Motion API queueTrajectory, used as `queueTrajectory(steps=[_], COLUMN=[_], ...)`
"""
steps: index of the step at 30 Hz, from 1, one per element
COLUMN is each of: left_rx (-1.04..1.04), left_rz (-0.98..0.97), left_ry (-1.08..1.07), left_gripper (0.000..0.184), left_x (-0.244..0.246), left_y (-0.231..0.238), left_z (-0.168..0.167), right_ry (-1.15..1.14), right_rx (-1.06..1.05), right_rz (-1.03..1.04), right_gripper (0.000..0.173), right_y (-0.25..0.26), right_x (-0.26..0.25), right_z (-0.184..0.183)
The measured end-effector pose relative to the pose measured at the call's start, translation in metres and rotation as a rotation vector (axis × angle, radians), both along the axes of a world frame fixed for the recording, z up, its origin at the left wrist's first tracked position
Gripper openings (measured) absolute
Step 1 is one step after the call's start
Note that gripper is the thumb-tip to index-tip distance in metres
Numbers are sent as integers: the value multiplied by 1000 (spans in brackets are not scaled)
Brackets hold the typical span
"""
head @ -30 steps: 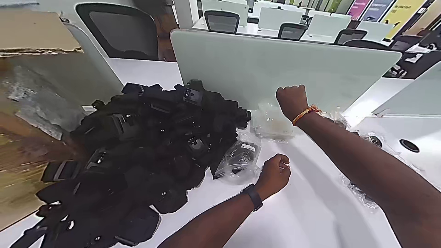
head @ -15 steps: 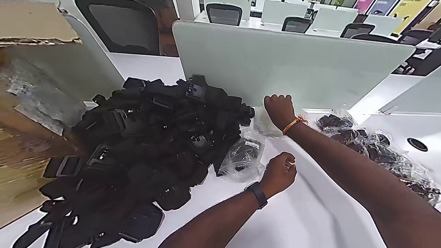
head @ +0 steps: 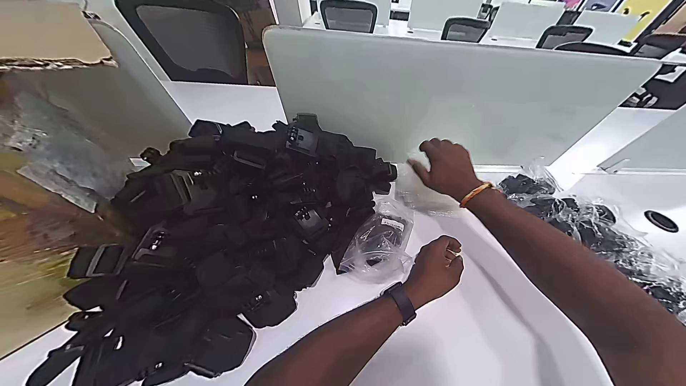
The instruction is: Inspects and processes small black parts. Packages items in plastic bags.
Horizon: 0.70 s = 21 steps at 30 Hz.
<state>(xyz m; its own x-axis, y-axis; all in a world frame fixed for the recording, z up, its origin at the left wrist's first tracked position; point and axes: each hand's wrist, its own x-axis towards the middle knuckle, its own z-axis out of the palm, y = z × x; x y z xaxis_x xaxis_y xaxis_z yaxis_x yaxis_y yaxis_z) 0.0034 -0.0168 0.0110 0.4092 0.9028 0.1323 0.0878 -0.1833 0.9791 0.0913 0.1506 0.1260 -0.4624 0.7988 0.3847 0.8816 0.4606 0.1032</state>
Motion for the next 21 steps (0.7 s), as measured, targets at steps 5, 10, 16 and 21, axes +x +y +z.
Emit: queueTrajectory(steps=[5,10,16,21], left_rx=[0,-2,8,16], left_rz=[13,20,45,31], left_ry=[1,22,-28,12], left_gripper=[31,30,28,24], left_x=[2,3,1,1], left_y=[-1,-1,-3,-5], left_z=[1,2,1,-1], right_ry=[367,240,16,93], right_rx=[153,-87,-204,21], right_rz=[36,200,270,-115], right_gripper=[51,47,34,45], right_y=[-13,-28,-87,-86], right_x=[54,87,94,177], right_z=[35,13,-43,-37])
